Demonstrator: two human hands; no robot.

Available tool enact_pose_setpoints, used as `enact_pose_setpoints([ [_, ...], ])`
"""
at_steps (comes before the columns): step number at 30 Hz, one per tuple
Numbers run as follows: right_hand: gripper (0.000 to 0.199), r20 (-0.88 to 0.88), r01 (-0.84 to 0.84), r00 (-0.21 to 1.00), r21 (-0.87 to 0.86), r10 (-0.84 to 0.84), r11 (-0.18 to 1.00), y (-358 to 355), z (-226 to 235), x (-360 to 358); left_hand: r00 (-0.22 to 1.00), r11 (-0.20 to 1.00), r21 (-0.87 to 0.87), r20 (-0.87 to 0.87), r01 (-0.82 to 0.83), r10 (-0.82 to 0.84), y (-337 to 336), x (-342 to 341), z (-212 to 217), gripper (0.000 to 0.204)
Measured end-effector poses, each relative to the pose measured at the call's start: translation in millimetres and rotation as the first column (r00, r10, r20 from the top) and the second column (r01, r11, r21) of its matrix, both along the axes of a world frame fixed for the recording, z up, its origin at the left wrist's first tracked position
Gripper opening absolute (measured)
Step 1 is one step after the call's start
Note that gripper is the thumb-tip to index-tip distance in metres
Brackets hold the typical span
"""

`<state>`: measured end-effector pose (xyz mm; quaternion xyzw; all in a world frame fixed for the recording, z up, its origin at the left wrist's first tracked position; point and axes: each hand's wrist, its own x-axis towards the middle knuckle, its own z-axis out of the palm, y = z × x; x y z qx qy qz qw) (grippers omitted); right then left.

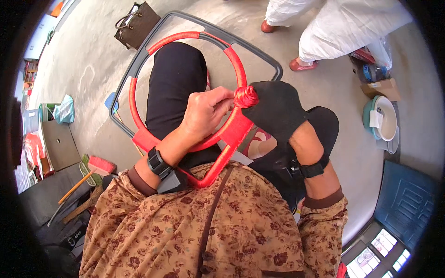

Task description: The recorder is wrapping a red cord around a circular red and black frame, likely for furniture manufacturing.

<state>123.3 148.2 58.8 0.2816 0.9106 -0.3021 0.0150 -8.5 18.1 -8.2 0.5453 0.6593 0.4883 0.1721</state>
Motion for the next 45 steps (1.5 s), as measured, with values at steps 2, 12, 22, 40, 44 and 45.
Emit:
enact_pose_setpoints([
  [2,0.028,-0.052,0.023,0.998,0.007,-0.022,1.0,1,-11,5,0.999,1.0,0.008,-0.04,-0.012,0.012,4,1,-3,0.01],
  [12,0.026,-0.293,0.445,0.533,-0.701,-0.794,0.558,10,-13,74,0.755,0.98,-0.196,0.647,0.031,0.105,-5,4,4,0.007],
  [22,0.028,-0.145,0.265,0.473,-0.917,-0.869,0.297,-28,-39,74,0.657,0.983,-0.183,0.741,-0.003,0.14,-13,8,9,0.004],
  [40,0.028,-0.092,0.272,0.675,-0.891,-0.732,0.363,-32,-44,38,0.635,0.997,-0.073,0.77,-0.007,0.061,-12,2,0,0.01],
  [44,0.034,-0.131,0.192,0.588,-0.936,-0.798,0.295,-23,-47,44,0.577,0.993,-0.115,0.811,-0.005,0.097,-13,3,5,0.013],
  [45,0.035,-0.132,0.178,0.555,-0.945,-0.821,0.273,-19,-49,51,0.562,0.993,-0.116,0.821,0.0,0.096,-14,1,4,0.013],
])
